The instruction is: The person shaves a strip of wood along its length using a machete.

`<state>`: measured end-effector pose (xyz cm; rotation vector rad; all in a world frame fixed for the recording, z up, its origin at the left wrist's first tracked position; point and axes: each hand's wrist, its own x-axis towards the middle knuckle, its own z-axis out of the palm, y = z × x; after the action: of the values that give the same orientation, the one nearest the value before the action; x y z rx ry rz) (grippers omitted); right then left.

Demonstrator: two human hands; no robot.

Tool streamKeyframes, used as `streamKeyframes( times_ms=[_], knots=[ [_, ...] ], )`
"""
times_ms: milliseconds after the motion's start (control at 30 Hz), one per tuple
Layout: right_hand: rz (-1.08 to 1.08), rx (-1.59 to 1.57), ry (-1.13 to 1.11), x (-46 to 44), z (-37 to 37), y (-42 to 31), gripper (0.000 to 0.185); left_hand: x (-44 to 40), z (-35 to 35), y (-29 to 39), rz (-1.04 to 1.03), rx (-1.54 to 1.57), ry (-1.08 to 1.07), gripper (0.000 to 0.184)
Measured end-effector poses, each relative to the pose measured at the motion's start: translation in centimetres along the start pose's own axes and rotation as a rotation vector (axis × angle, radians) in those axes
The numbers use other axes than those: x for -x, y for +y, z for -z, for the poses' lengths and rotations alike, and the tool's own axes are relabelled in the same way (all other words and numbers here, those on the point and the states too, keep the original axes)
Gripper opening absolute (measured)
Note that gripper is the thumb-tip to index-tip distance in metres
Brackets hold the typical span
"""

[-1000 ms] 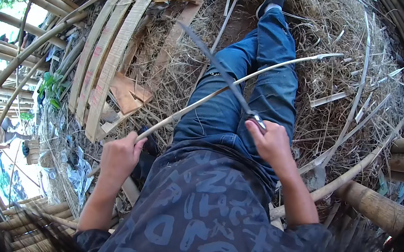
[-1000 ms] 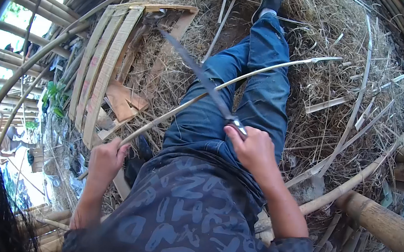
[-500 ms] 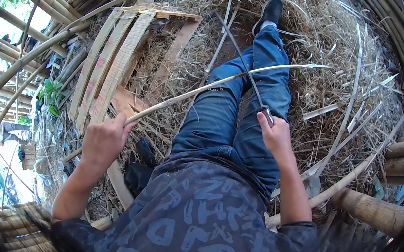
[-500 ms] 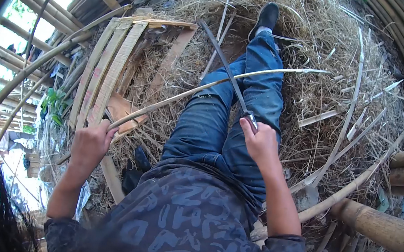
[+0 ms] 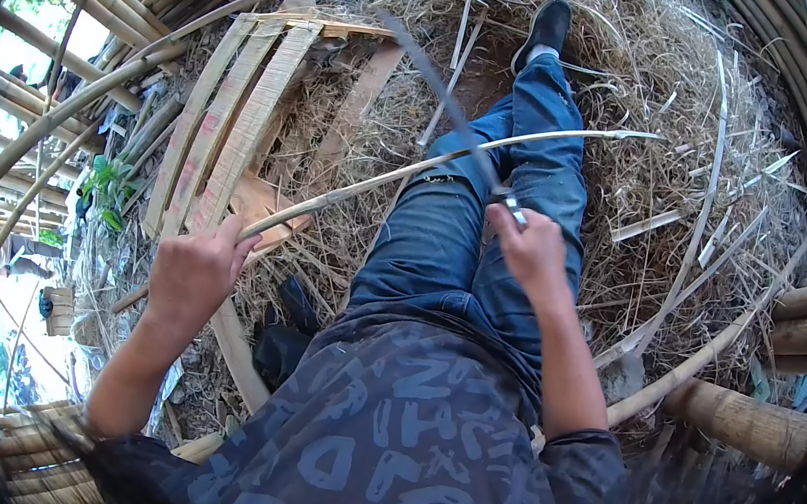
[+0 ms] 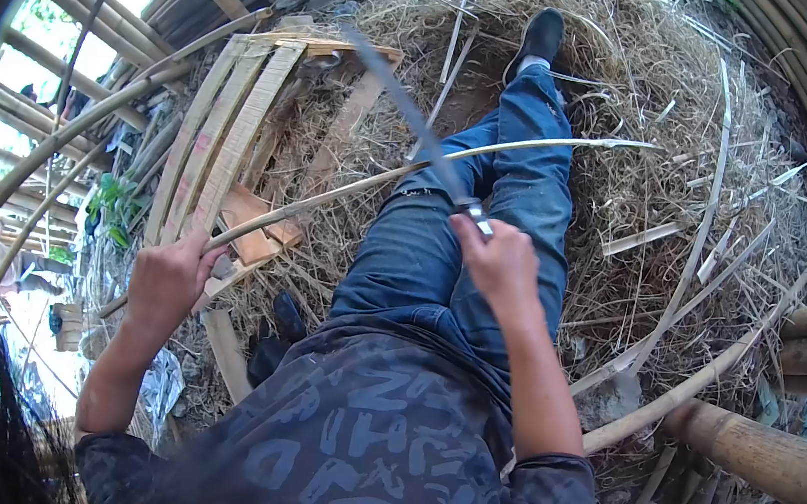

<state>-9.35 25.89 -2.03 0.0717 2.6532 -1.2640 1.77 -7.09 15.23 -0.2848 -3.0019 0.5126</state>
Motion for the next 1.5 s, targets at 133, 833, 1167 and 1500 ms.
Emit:
streamKeyframes(
  times_ms=[133, 833, 1167, 1500],
  knots=[
    [-0.034, -0.018, 0.108, -1.5, 1.0, 3.3, 0.053, 0.0, 0.9, -0.7, 0.009, -0.053, 0.014, 0.027],
    [-0.278, -0.643, -0.032, 0.9, 2.7, 5.2, 0.02, 1.8, -10.8, 5.9, 0.284, 0.346, 0.152, 0.018],
    [-0.334, -0.605, -0.339, 3.3, -3.8, 3.5, 0.015, 2.3, -13.8, 6.3, 0.296, 0.359, 0.014, 0.024],
    [-0.36, -0.775, -0.4, 1.1, 0.1, 3.5, 0.019, -0.8, -11.3, 3.6, 0.231, 0.287, 0.206, 0.016]
  ],
)
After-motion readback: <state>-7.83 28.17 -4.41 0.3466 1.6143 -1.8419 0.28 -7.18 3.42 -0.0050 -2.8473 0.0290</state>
